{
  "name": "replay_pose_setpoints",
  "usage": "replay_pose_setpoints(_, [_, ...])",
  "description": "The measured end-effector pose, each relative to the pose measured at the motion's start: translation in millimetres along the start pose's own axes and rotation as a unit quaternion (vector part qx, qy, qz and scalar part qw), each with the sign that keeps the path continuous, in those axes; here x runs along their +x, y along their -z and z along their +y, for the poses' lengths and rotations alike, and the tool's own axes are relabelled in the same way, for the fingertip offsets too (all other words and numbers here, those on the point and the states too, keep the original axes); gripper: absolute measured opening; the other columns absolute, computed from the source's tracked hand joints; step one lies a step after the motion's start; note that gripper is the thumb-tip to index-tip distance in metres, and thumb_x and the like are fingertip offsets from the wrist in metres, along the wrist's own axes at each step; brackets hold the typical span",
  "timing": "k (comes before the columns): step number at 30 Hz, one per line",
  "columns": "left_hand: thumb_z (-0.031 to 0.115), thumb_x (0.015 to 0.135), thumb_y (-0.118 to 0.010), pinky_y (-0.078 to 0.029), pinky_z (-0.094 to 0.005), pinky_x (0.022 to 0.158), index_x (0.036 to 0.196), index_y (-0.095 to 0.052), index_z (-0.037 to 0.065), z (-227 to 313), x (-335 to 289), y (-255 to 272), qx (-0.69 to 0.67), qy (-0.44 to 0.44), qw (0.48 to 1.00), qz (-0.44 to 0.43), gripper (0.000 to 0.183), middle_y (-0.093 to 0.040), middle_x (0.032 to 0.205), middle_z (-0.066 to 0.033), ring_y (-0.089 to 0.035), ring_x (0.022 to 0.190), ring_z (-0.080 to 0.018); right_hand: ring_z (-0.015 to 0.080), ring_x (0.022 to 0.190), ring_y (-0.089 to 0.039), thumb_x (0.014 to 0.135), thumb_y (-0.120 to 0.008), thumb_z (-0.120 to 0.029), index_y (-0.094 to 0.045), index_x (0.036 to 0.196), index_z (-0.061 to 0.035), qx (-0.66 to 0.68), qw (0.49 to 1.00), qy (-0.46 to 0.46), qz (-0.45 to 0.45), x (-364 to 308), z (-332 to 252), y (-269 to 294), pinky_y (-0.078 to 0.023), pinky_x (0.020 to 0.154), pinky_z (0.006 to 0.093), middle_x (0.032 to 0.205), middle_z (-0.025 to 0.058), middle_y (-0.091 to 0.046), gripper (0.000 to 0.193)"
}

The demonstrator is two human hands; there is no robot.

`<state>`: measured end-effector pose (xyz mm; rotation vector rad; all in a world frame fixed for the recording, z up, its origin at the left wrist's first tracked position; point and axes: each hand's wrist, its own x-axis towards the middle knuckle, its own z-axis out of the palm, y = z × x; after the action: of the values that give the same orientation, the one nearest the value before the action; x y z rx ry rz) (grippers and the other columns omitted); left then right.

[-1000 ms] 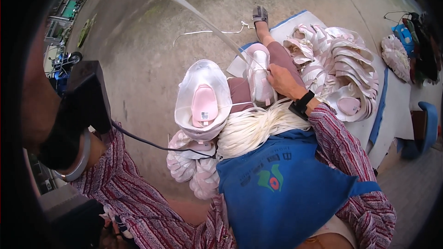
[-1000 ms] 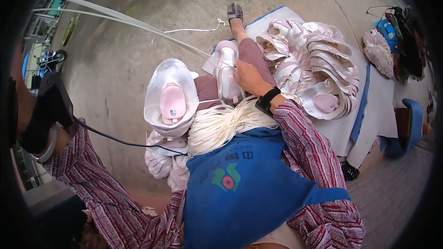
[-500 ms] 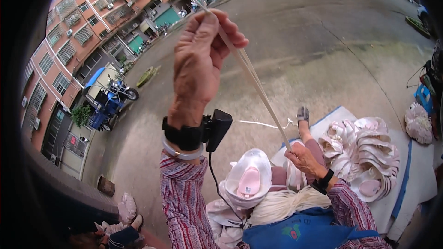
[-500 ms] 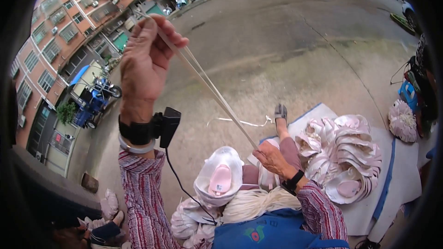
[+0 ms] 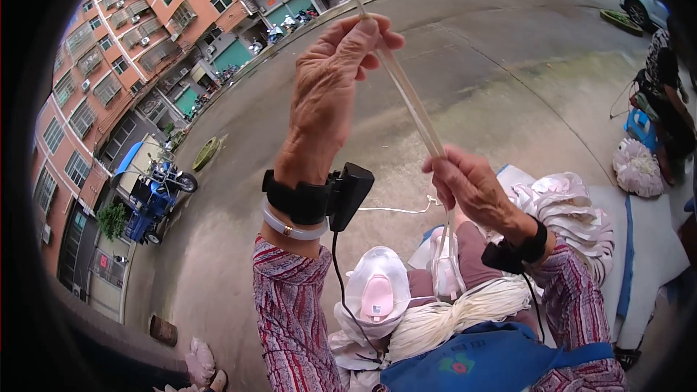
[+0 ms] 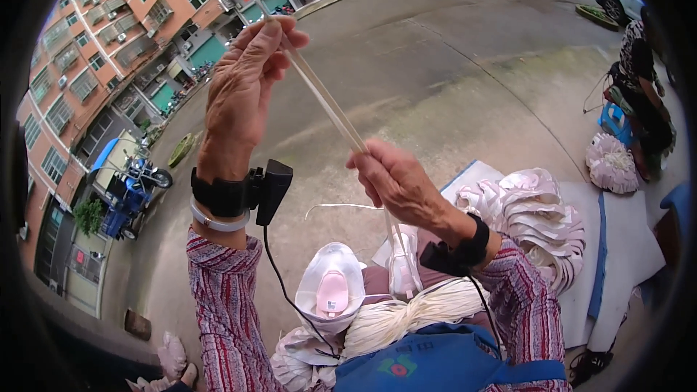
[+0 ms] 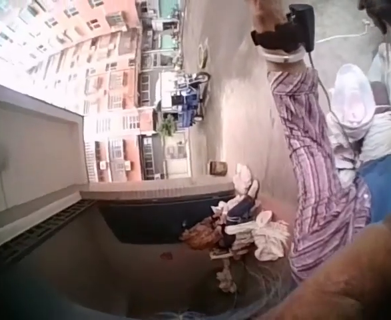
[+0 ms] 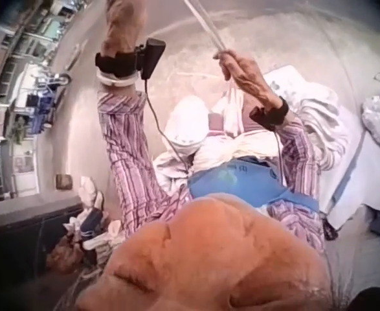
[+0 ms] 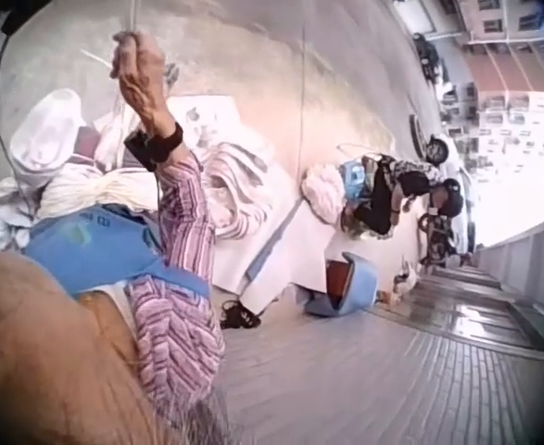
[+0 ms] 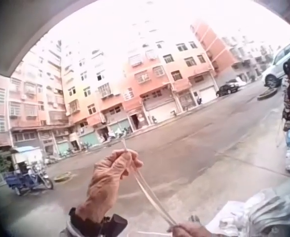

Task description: Lace and tie strings on newly manufactured white and pink shoes.

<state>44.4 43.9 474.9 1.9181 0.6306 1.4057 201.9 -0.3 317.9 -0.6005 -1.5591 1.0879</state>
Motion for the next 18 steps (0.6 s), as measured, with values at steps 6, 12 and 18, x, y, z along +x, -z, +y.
replay_pose_setpoints(6, [0.027, 0.096, -0.053, -0.046, -0.0227, 0.071, 0.112, -0.059, 0.002, -14.8, -5.0, -55.3, -0.150, 0.022, 0.983, -0.104, 0.030, -0.066, 0.098, -0.0096, -0.057, 0.077, -0.0096, 0.0005, 0.048, -0.028, 0.100, -0.043, -0.026, -0.052, 0.100, -0.0012, 0.130, 0.989, 0.053, 0.037, -1.1, -68.6, 28.8, -0.023, 0.041, 0.0181, 0.060, -0.0085, -0.034, 0.026])
replay_pose_setpoints(12, [0.029, 0.096, -0.053, -0.048, -0.0264, 0.075, 0.113, -0.051, 0.001, -46.6, -51.7, -77.6, -0.231, 0.125, 0.965, -0.025, 0.033, -0.063, 0.100, -0.0091, -0.059, 0.085, -0.0136, 0.0001, 0.046, -0.029, 0.099, -0.045, -0.023, -0.052, 0.100, -0.0035, 0.163, 0.976, 0.085, 0.114, -9.5, -108.6, 55.4, -0.022, 0.039, 0.0168, 0.060, -0.0079, -0.037, 0.021])
replay_pose_setpoints(18, [0.051, 0.097, -0.037, -0.050, -0.0272, 0.071, 0.093, -0.063, -0.002, -111.5, -131.1, -104.4, -0.129, 0.349, 0.876, -0.305, 0.059, -0.067, 0.079, -0.0106, -0.063, 0.073, -0.0158, 0.0015, 0.046, -0.030, 0.099, -0.045, -0.024, -0.052, 0.099, -0.0037, 0.130, 0.966, 0.142, 0.172, -13.0, -108.4, 75.5, -0.024, 0.039, 0.0178, 0.060, -0.0061, -0.038, 0.022])
